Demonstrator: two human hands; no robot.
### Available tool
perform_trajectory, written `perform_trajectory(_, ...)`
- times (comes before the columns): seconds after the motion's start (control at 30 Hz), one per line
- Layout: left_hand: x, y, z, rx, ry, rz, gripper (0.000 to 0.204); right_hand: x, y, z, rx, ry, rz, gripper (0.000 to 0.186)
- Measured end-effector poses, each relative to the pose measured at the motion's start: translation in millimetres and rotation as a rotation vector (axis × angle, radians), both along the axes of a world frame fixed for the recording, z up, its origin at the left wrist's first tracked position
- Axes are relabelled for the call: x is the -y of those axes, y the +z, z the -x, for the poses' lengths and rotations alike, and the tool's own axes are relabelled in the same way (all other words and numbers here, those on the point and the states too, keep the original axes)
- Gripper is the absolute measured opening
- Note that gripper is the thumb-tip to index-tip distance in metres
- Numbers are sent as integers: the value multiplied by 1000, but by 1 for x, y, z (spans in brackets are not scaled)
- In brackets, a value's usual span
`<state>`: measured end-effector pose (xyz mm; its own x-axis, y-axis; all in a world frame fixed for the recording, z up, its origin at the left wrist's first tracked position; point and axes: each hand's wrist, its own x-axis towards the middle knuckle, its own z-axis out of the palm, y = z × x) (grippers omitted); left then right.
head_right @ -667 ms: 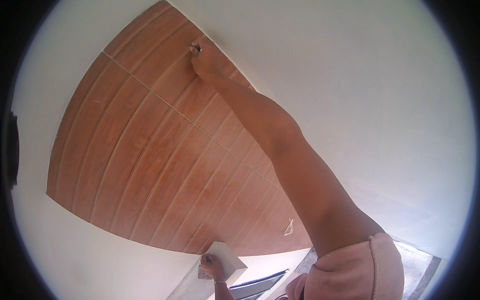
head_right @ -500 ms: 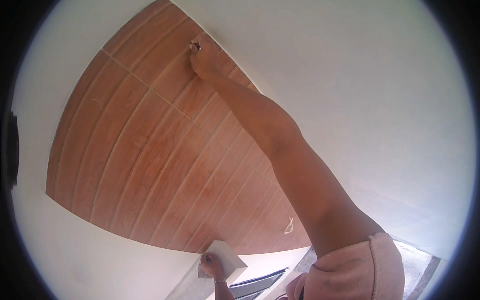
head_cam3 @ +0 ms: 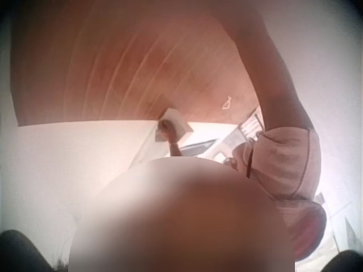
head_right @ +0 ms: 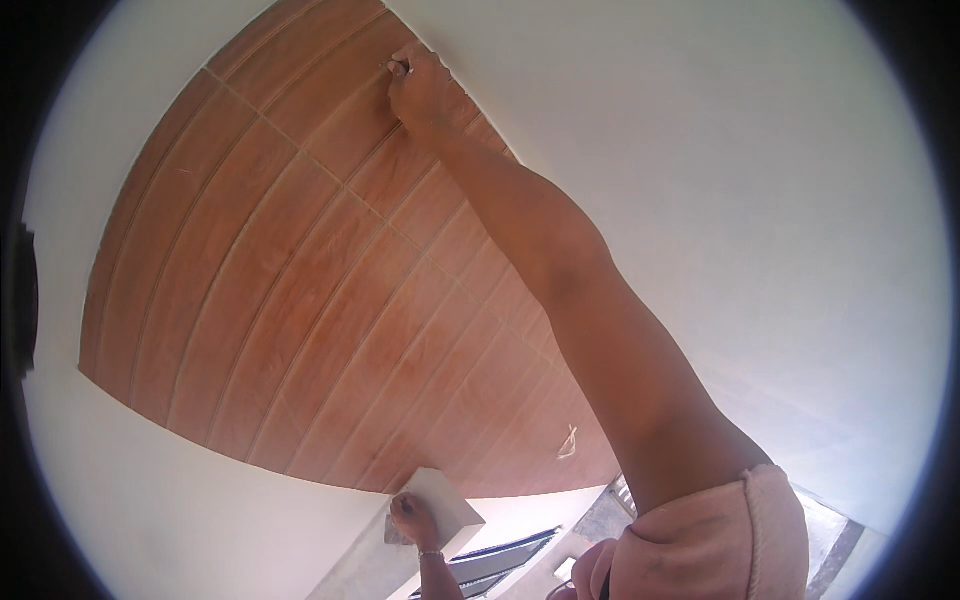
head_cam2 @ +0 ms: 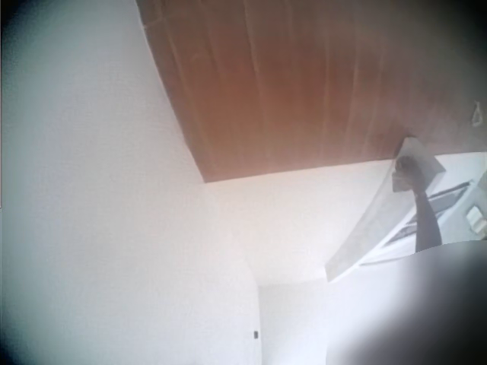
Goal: The person applies grout to the joints between ceiling tiles using a small tool and a sponge. They work along the seams of the wood-patterned ceiling, smoothing and cleaning the grout lines while standing on a ladder.
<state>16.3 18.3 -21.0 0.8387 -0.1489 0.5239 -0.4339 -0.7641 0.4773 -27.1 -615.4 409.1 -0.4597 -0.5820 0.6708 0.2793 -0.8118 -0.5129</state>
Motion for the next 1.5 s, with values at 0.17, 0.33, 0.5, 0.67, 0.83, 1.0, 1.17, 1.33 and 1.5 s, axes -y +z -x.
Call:
perform_trajectory(0.17, 3, 5, 3, -19, -12, 48, 13, -2, -1, 2, -19, 78, 22, 7)
perform_trajectory(0.33, 3, 5, 4, 19, -7, 15, 15, -4, -1, 5, -46, 110, 8, 8)
perform_trajectory(0.5, 1, 2, 2, 45, -38, 40, 12, -3, 0, 5, -195, -100, 11, 18)
perform_trajectory(0.67, 2, 4, 2, 36, -23, 23, 13, -1, 0, 7, -247, -208, 75, 22)
perform_trajectory(0.83, 2, 6, 3, 17, -23, 42, 13, -3, 1, 11, -368, -174, 54, 26)
perform_trajectory(1.0, 0, 4, 1, 53, -47, 51, 12, -10, 4, 16, -385, -170, -106, 26)
perform_trajectory(1.17, -2, 1, -2, 45, -31, 36, 13, -13, 3, 25, -418, -84, 35, 24)
perform_trajectory(1.33, -3, -1, -5, 63, -18, 17, 13, -14, 3, 25, -372, -158, 31, 22)
perform_trajectory(1.5, -3, -1, -5, 57, -19, 20, 12, -11, 8, 27, -429, -90, 12, 19)
